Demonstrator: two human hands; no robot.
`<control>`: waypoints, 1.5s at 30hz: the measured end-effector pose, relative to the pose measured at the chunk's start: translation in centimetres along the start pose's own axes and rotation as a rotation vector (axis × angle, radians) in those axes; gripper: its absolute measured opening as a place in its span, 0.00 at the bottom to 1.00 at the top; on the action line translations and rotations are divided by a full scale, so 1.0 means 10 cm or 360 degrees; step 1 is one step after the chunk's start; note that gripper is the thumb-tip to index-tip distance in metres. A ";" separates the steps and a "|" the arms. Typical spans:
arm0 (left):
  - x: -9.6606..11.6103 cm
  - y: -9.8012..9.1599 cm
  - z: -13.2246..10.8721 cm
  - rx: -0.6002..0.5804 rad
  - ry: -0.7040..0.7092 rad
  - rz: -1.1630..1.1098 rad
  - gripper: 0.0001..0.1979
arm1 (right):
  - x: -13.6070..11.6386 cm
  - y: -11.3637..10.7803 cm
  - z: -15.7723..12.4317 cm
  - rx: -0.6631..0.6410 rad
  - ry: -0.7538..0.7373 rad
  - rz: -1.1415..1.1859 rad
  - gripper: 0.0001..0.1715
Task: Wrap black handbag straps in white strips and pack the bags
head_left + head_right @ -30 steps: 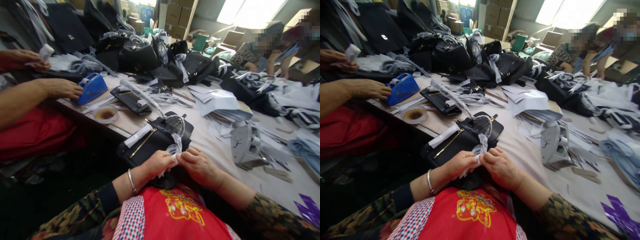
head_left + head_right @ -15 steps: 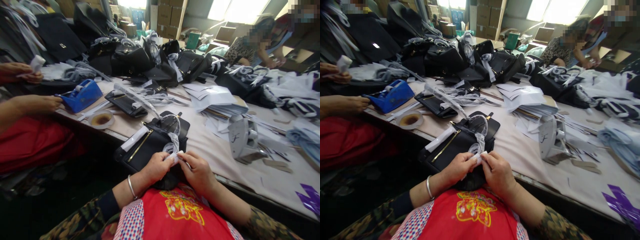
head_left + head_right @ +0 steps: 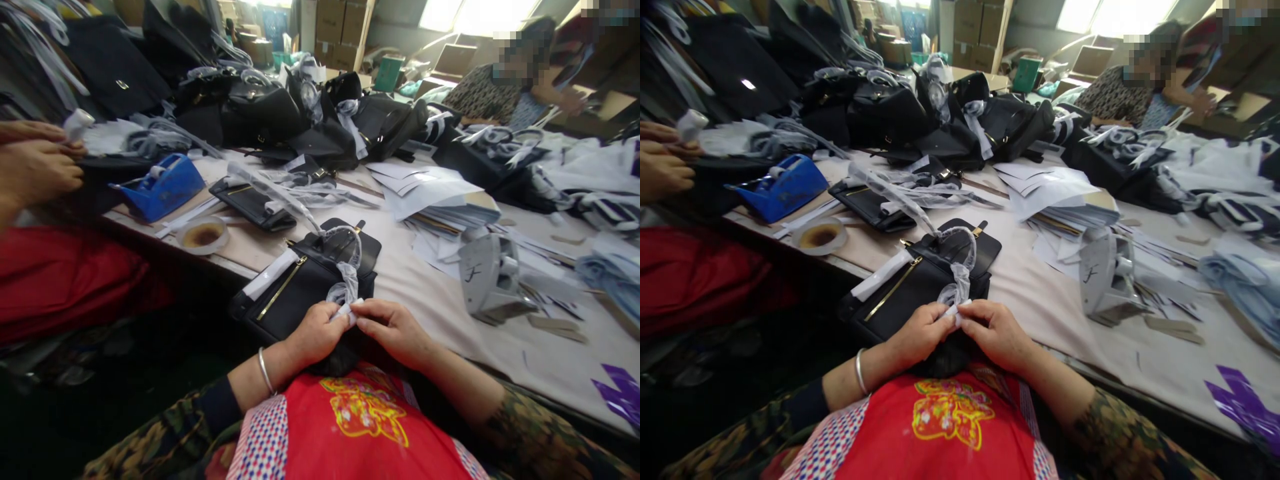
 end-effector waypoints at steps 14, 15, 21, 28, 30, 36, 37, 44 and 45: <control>-0.14 0.00 -0.01 0.0107 -0.0216 -0.0209 0.13 | -0.38 -0.07 0.03 -0.0132 -0.0648 -0.1081 0.17; -0.13 0.00 0.00 0.0113 -0.0206 -0.0188 0.14 | -0.40 -0.05 0.03 -0.0131 -0.0679 -0.1163 0.17; -0.07 -0.01 0.01 0.0060 -0.0105 -0.0074 0.16 | -0.43 0.09 0.12 -0.0238 -0.0745 -0.1505 0.15; -0.04 -0.03 0.00 0.0028 -0.0055 -0.0035 0.16 | -0.42 0.13 0.23 -0.0415 -0.0750 -0.1220 0.13; -0.07 -0.01 0.00 0.0028 -0.0096 -0.0103 0.16 | -0.42 0.13 0.25 -0.0454 -0.0763 -0.1158 0.15; -0.11 0.01 0.00 0.0040 -0.0148 -0.0352 0.16 | -0.47 0.13 0.31 -0.0506 -0.0810 -0.0981 0.21; -0.11 0.01 0.00 0.0039 -0.0150 -0.0355 0.17 | -0.47 0.13 0.31 -0.0504 -0.0820 -0.0983 0.21; -0.13 0.03 0.00 0.0008 -0.0189 -0.0462 0.20 | -0.47 0.15 0.28 -0.0393 -0.0937 -0.0966 0.19; -0.14 0.03 0.00 0.0011 -0.0202 -0.0482 0.20 | -0.46 0.15 0.27 -0.0383 -0.0939 -0.0963 0.18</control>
Point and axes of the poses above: each hand's wrist, its own z-axis towards the middle knuckle, its own y-axis out of the palm, x = y × z, the point moved 9 cm from there along z, towards the middle knuckle, and after that the axes turned 4 degrees about -x, right-handed, at the moved point
